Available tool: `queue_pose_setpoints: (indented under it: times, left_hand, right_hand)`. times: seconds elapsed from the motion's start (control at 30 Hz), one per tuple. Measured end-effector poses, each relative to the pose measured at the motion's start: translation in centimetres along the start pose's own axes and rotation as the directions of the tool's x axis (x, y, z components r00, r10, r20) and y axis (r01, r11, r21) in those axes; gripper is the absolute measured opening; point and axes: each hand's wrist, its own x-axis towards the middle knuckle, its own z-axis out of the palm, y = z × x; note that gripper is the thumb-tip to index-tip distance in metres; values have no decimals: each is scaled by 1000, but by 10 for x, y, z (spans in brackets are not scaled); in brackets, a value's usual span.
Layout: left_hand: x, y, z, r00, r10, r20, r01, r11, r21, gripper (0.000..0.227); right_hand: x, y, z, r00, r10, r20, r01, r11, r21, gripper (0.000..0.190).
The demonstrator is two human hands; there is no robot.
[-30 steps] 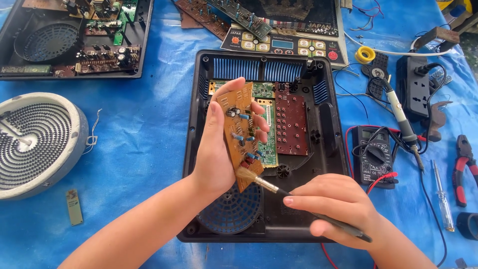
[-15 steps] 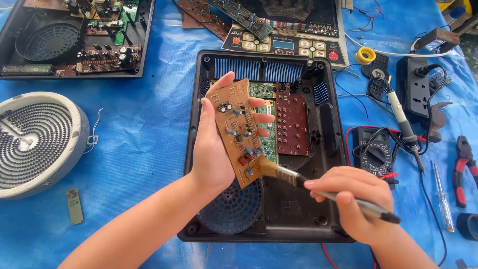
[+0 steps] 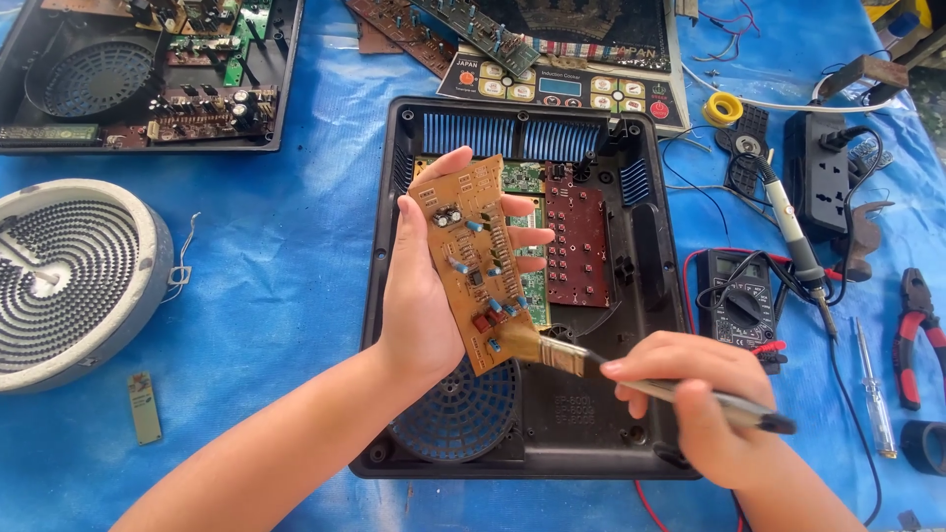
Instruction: Cleaning dust and debris from electronic circuit boards using a brush during appliance repair.
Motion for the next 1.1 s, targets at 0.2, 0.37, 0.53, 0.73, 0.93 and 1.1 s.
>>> queue_pose_setpoints:
  times: [0.2,0.37,0.53,0.73,0.93,1.1]
  left_hand:
    - [3,0,-1,996,-35,-83,33,999,-22,52]
    - [0,-1,-2,1000,-1,20,1,1000,3,53]
    - [0,-2,-3,999,8,49,-8,1000,11,53]
    - [-3,0,-2,993,-41,113,33,997,72,49]
    - [-4,0,-2,989,37,145,-58,988,143,48]
    - [-3,-2,-1,988,-52,146,42,996,75,52]
  right_hand:
    - [-3,-4,6,980,-41,-197,10,988,-155,54]
    - [-3,-5,8,996,-29,-87,20,995,-95,53]
    - [-8,-4,9,982,-19,-186,-25,972,-232,51]
    - [-6,4,12,957,-219,-192,153,939,-307,47]
    - [-7,6,10,967,-255,-20,227,890,-395,32]
    - [-9,10,10,968,-251,10,237,899,-367,37]
